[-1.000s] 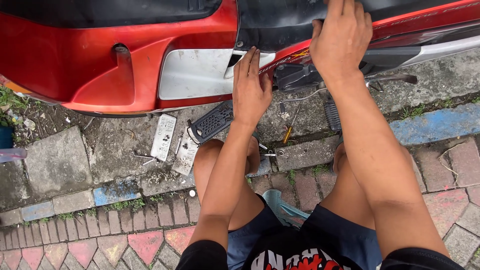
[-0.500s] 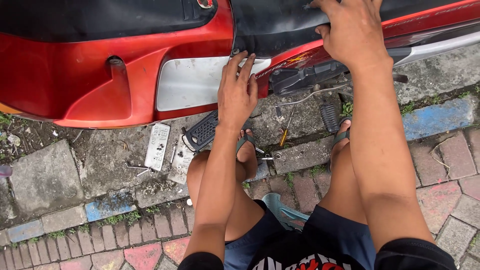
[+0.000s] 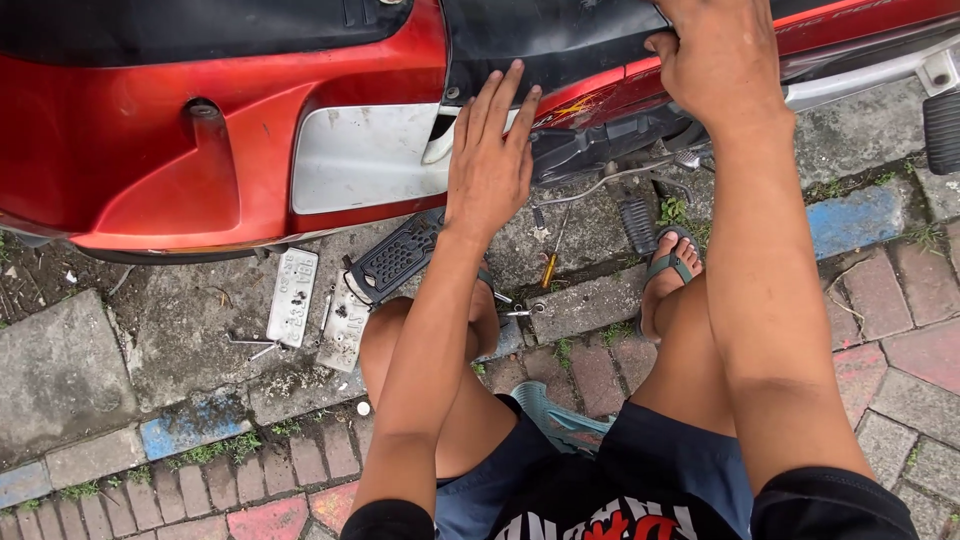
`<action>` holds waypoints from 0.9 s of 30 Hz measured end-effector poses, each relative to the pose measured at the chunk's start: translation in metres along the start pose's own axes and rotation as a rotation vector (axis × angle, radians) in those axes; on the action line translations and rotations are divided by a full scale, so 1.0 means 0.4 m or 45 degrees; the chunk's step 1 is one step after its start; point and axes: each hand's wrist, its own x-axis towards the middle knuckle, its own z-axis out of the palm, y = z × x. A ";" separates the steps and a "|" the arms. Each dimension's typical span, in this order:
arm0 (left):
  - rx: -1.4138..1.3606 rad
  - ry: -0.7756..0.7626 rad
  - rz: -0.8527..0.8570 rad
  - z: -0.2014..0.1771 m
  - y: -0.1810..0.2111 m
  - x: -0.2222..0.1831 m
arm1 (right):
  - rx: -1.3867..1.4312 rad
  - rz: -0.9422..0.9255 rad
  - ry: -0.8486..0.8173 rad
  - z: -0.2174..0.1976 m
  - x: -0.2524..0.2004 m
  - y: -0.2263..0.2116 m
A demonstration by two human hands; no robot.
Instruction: Detaching plastic body panels from a motorcycle using a screwdriver.
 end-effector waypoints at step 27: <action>0.391 0.184 -0.196 0.081 0.033 0.326 | 0.018 0.253 0.379 0.075 -0.069 -0.068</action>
